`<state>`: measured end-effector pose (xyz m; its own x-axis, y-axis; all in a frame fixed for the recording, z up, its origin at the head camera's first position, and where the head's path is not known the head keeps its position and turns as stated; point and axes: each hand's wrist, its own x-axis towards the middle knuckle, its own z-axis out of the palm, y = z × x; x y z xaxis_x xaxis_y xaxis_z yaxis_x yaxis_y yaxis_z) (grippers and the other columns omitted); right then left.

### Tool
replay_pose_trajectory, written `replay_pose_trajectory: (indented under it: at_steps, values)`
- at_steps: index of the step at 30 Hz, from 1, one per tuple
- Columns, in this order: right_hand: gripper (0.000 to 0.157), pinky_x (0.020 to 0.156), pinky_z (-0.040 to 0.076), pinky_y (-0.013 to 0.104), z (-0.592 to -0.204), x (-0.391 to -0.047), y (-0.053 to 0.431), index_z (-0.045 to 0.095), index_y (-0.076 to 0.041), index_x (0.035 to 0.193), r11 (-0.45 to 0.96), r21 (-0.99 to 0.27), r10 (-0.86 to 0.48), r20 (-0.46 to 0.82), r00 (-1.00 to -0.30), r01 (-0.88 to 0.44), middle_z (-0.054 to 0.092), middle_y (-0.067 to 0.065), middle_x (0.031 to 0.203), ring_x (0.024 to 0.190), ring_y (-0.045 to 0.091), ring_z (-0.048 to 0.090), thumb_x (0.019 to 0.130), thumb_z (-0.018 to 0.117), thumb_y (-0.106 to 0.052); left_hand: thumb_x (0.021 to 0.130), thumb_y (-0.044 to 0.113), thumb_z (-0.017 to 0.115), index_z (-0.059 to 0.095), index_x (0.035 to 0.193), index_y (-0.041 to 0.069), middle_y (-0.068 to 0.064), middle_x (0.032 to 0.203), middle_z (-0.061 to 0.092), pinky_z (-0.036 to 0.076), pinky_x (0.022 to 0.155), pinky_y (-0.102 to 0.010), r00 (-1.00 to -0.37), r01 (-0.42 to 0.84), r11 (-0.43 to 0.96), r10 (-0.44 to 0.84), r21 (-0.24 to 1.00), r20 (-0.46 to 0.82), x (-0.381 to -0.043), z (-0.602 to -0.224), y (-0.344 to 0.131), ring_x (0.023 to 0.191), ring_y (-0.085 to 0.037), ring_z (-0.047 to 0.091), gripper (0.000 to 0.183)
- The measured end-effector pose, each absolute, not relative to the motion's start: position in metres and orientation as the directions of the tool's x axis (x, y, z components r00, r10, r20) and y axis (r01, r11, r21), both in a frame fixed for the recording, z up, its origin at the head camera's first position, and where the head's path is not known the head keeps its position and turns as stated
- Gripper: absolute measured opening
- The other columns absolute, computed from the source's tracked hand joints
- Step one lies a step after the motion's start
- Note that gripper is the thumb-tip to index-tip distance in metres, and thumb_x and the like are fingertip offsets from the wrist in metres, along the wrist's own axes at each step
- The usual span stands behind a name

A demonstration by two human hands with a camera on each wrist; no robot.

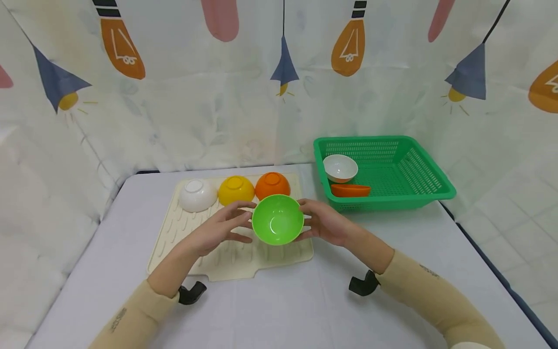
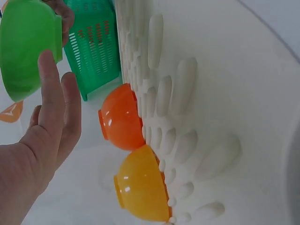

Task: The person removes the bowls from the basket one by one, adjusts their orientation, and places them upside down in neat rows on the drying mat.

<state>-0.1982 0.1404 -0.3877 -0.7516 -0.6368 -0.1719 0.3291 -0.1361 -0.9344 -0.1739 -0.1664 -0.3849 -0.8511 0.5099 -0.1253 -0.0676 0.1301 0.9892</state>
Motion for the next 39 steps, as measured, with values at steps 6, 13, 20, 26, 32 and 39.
replay_pose_trajectory:
  at_steps: [6, 13, 20, 26, 32, 39]
  values:
    - [0.037, 0.088, 0.058, 0.053, -0.391, -0.196, 0.134, 0.055, 0.001, 0.134, -0.112, -0.933, -0.649, -0.191, -0.737, 0.341, 0.053, 0.013, 0.135, 0.115, 0.039, 0.059, 0.105, 0.043, -0.019, 0.110, 0.034, 0.049, 0.041, 0.151, 0.004, -0.021, 0.139, 0.054, 0.057, 0.091, -0.053, -0.835, -0.129, 0.071, 0.530, 0.989, -0.146, -0.173, -0.386, -0.159, 0.115, -0.038, 0.063, 0.051]
    - [0.038, 0.088, 0.058, 0.053, -0.394, -0.195, 0.131, 0.054, 0.002, 0.135, -0.116, -0.931, -0.653, -0.190, -0.733, 0.345, 0.053, 0.013, 0.135, 0.115, 0.037, 0.060, 0.105, 0.043, -0.019, 0.111, 0.035, 0.046, 0.037, 0.152, 0.000, -0.017, 0.133, 0.059, 0.056, 0.093, -0.051, -0.828, -0.172, 0.049, 0.533, 0.984, -0.171, -0.175, -0.392, -0.155, 0.114, -0.033, 0.064, 0.054]
    - [0.040, 0.086, 0.059, 0.051, -0.396, -0.195, 0.132, 0.051, 0.002, 0.138, -0.129, -0.929, -0.650, -0.186, -0.737, 0.348, 0.052, 0.013, 0.134, 0.112, 0.035, 0.061, 0.105, 0.043, -0.018, 0.111, 0.031, 0.046, 0.035, 0.150, -0.001, -0.014, 0.128, 0.061, 0.055, 0.094, -0.051, -0.820, -0.218, 0.005, 0.541, 0.976, -0.186, -0.177, -0.395, -0.151, 0.108, -0.029, 0.067, 0.051]
    - [0.038, 0.087, 0.059, 0.051, -0.396, -0.196, 0.133, 0.053, 0.001, 0.138, -0.137, -0.931, -0.648, -0.175, -0.741, 0.340, 0.054, 0.012, 0.132, 0.110, 0.034, 0.061, 0.107, 0.043, -0.019, 0.112, 0.031, 0.044, 0.034, 0.150, -0.002, -0.013, 0.125, 0.062, 0.055, 0.096, -0.050, -0.806, -0.236, -0.034, 0.565, 0.971, -0.177, -0.179, -0.398, -0.152, 0.108, -0.029, 0.068, 0.052]
    - [0.038, 0.087, 0.059, 0.050, -0.396, -0.196, 0.132, 0.052, 0.002, 0.139, -0.134, -0.930, -0.639, -0.184, -0.747, 0.343, 0.054, 0.011, 0.132, 0.110, 0.034, 0.061, 0.108, 0.044, -0.019, 0.112, 0.030, 0.044, 0.034, 0.149, -0.003, -0.013, 0.124, 0.063, 0.054, 0.096, -0.050, -0.798, -0.255, -0.060, 0.577, 0.965, -0.175, -0.182, -0.402, -0.154, 0.108, -0.029, 0.068, 0.051]
    - [0.042, 0.086, 0.059, 0.048, -0.395, -0.197, 0.131, 0.046, 0.004, 0.145, -0.124, -0.930, -0.625, -0.197, -0.755, 0.346, 0.052, 0.011, 0.135, 0.111, 0.032, 0.061, 0.109, 0.043, -0.018, 0.111, 0.030, 0.048, 0.030, 0.153, -0.002, -0.012, 0.123, 0.064, 0.053, 0.098, -0.051, -0.802, -0.262, -0.047, 0.566, 0.964, -0.191, -0.182, -0.402, -0.157, 0.108, -0.029, 0.069, 0.056]
